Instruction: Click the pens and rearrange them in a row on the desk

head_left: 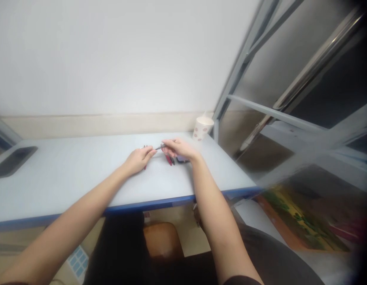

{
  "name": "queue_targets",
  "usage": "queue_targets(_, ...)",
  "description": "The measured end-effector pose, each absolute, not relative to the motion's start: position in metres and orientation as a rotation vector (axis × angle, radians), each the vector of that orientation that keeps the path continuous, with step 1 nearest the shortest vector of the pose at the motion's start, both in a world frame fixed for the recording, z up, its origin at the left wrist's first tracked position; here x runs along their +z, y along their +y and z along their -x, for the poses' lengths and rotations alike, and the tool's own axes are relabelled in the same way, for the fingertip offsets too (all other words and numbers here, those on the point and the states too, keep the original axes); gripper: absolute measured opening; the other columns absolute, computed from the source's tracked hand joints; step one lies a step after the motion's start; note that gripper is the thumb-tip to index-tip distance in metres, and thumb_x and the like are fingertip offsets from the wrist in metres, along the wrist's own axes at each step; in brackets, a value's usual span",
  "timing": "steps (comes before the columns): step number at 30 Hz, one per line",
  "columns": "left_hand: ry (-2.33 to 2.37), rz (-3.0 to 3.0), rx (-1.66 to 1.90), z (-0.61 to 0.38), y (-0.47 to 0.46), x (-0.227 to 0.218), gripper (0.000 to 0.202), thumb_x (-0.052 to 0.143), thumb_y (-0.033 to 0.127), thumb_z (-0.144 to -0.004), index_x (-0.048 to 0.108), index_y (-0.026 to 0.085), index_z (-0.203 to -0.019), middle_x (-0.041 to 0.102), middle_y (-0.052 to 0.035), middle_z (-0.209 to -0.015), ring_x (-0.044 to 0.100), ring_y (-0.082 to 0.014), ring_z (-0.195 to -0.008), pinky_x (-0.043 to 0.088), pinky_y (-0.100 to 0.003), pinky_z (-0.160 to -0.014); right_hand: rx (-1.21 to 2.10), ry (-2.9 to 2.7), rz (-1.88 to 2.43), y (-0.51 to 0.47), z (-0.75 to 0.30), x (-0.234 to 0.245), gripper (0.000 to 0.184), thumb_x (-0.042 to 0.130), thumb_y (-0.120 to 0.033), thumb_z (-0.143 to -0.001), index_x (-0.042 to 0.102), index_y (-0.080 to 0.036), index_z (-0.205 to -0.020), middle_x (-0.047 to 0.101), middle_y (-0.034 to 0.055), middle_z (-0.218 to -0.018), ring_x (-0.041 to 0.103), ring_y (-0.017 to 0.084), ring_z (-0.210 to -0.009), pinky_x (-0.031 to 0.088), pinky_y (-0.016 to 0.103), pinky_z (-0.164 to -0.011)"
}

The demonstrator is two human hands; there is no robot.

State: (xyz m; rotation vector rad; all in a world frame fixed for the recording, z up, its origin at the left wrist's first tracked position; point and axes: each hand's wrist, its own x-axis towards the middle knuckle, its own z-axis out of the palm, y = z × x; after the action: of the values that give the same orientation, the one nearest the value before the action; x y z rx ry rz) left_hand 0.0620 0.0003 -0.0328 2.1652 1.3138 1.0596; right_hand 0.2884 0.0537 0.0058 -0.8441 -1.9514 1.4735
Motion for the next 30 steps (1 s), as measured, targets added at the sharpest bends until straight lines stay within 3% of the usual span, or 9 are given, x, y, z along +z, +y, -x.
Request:
queue_targets(3,1.251,-2.195,0.957,-0.059,0.000,-0.031,0.039,0.050,0.049,-0.104,0.055,0.027,-0.072,0.056,0.0008,-0.053,0.056,-0.0242,-0.057,0.043,-0.035,-0.068,1.426,-2.106,0.781,0.050,-0.299,0.013,0.047,0.068,-0.057,-0.096,0.071,-0.014,-0.078,0.068,0.0020,-0.057,0.058,0.012,-0.049,0.049,0.025,-0.057)
queue_targets(7,1.259,-2.224,0.932,-0.058,0.001,-0.031,0.033,0.051,0.048,-0.103,0.060,0.028,-0.080,0.055,0.0010,-0.056,0.055,-0.0245,-0.058,0.042,-0.035,-0.068,1.404,-2.136,0.802,0.047,-0.302,0.017,0.045,0.070,-0.056,-0.095,0.073,-0.014,-0.080,0.074,0.0042,-0.064,0.064,0.013,-0.053,0.052,0.025,-0.062)
queue_targets(11,1.325,-2.244,1.025,-0.059,0.002,-0.035,0.021,0.053,0.043,-0.103,0.067,0.029,-0.098,0.063,-0.0015,-0.072,0.061,-0.0268,-0.072,0.044,-0.035,-0.075,1.367,-2.024,0.988,0.050,-0.287,0.008,0.056,0.063,-0.061,-0.098,0.067,-0.015,-0.066,0.065,0.0040,-0.050,0.058,0.012,-0.042,0.046,0.024,-0.050)
queue_targets(14,1.370,-2.226,1.080,-0.060,0.003,-0.038,0.024,0.053,0.041,-0.104,0.065,0.027,-0.089,0.066,-0.0049,-0.083,0.063,-0.0278,-0.078,0.045,-0.036,-0.079,1.340,-1.977,1.093,0.050,-0.277,0.003,0.064,0.057,-0.062,-0.101,0.058,-0.019,-0.054,0.054,0.0017,-0.039,0.053,0.012,-0.036,0.043,0.024,-0.046)
queue_targets(17,1.404,-2.193,1.057,-0.061,0.005,-0.041,0.030,0.054,0.042,-0.105,0.065,0.026,-0.082,0.064,-0.0042,-0.074,0.062,-0.0277,-0.069,0.045,-0.036,-0.075,1.323,-2.031,1.079,0.048,-0.277,0.005,0.061,0.058,-0.060,-0.101,0.059,-0.019,-0.055,0.053,0.0004,-0.039,0.053,0.012,-0.038,0.046,0.024,-0.051)
queue_targets(21,1.387,-2.173,0.970,-0.060,0.007,-0.041,0.039,0.049,0.045,-0.107,0.070,0.026,-0.079,0.062,-0.0021,-0.059,0.063,-0.0274,-0.064,0.044,-0.035,-0.072,1.337,-2.154,0.935,0.045,-0.287,0.012,0.043,0.066,-0.051,-0.097,0.067,-0.017,-0.070,0.063,0.0001,-0.052,0.055,0.011,-0.046,0.046,0.024,-0.055)
queue_targets(25,1.342,-2.152,0.901,-0.056,0.007,-0.036,0.055,0.039,0.051,-0.109,0.062,0.025,-0.066,0.061,-0.0021,-0.051,0.061,-0.0242,-0.056,0.044,-0.034,-0.066,1.285,-2.197,0.841,0.046,-0.289,0.013,0.029,0.073,-0.044,-0.091,0.071,-0.016,-0.084,0.069,0.0007,-0.068,0.061,0.012,-0.056,0.048,0.024,-0.058)
queue_targets(30,1.407,-2.139,0.933,-0.050,0.007,-0.029,0.045,0.045,0.053,-0.106,0.061,0.026,-0.075,0.065,-0.0010,-0.054,0.061,-0.0223,-0.056,0.039,-0.032,-0.060,1.212,-2.205,0.958,0.047,-0.282,0.008,0.041,0.063,-0.054,-0.098,0.072,-0.014,-0.089,0.075,0.0063,-0.079,0.055,0.011,-0.049,0.046,0.027,-0.054)
